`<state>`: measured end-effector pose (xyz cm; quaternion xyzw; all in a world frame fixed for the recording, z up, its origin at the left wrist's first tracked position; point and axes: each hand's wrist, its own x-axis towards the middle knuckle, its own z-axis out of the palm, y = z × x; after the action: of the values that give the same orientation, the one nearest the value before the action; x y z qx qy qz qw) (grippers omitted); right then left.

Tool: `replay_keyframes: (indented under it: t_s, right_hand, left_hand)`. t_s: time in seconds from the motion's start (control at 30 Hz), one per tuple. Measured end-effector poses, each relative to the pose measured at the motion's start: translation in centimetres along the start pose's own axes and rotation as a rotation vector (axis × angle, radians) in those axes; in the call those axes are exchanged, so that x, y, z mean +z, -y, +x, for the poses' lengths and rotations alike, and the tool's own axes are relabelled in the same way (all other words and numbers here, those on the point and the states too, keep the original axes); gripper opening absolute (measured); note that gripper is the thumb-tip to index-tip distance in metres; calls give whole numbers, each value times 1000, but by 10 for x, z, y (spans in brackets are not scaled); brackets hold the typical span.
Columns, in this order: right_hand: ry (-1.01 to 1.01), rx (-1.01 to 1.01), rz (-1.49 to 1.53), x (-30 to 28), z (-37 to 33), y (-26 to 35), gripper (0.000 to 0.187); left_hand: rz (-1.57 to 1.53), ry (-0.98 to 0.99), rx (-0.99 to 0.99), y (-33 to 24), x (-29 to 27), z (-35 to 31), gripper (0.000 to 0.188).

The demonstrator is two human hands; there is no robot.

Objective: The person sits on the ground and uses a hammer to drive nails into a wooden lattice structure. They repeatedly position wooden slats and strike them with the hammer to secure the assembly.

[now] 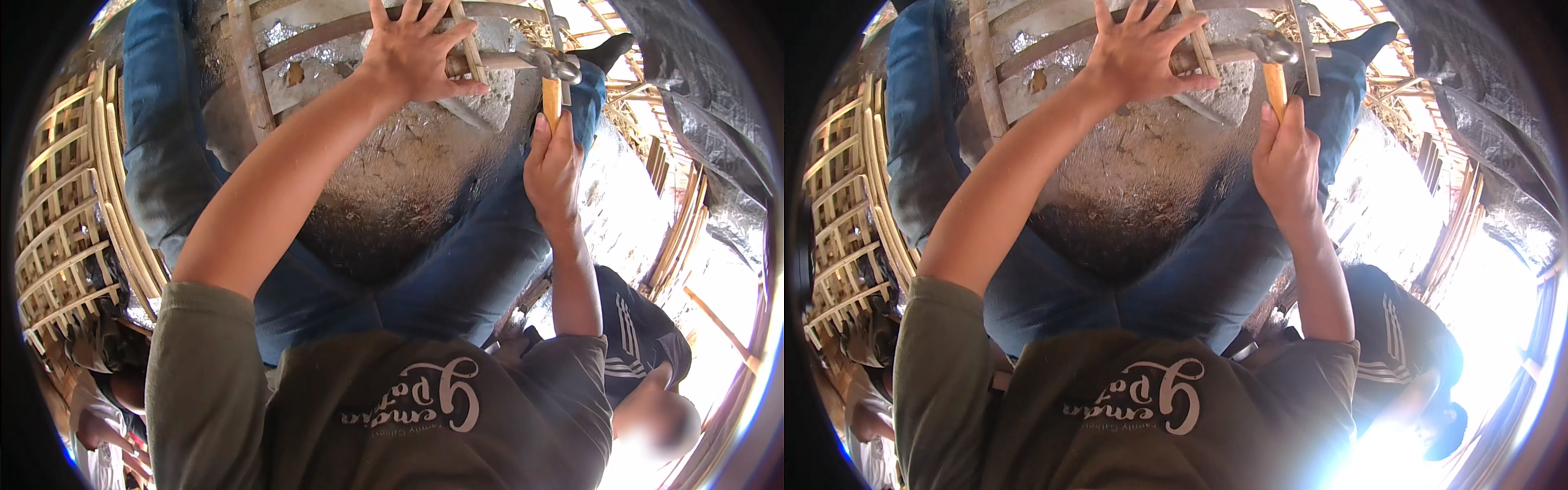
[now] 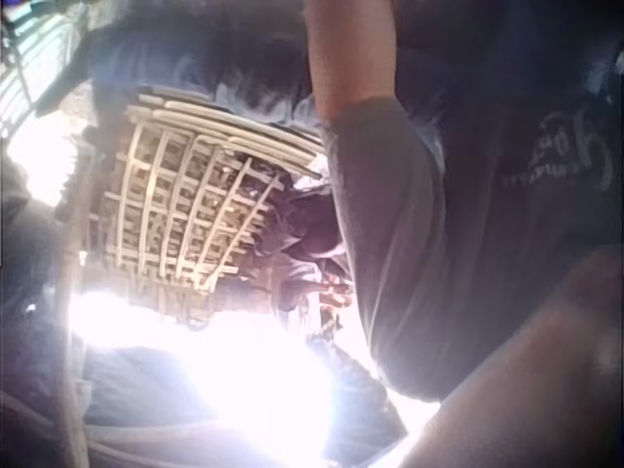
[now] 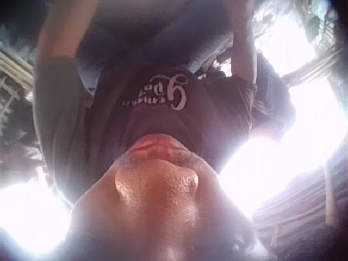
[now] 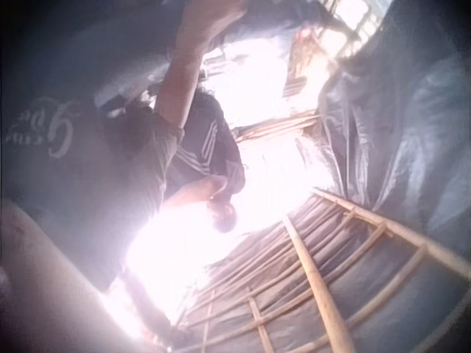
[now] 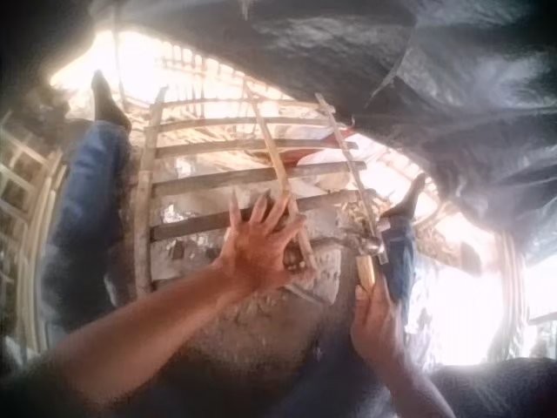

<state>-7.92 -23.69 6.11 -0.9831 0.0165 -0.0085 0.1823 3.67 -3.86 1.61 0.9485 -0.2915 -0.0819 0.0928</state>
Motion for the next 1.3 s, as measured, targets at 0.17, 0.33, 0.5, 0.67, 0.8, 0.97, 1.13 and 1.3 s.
replay_keyframes:
  t_s: [0.17,0.33,0.5,0.67,0.8,0.97,1.13,1.3]
  right_hand:
    - [-72,70,71,5,-5,-4,19]
    - [52,112,-9,2,5,2,23]
    - [48,10,-11,6,-4,-12,22]
    - [-82,177,103,-7,-1,-1,21]
    - [46,134,61,5,-5,-6,23]
    - [-154,272,407,-1,0,-11,29]
    - [-330,440,1120,45,0,-23,33]
    - [-491,343,533,51,9,-30,47]
  left_hand:
    - [17,-38,10,-4,1,-5,99]
    - [18,-40,15,-4,2,-3,100]
    - [32,-4,6,-7,-2,-1,103]
    - [-4,-38,-19,-5,4,1,104]
    - [30,-57,15,-13,-6,-10,101]
    - [137,-233,-11,0,33,10,108]
    - [137,-222,-1,-1,36,13,106]
    - [158,-174,12,-1,30,13,104]
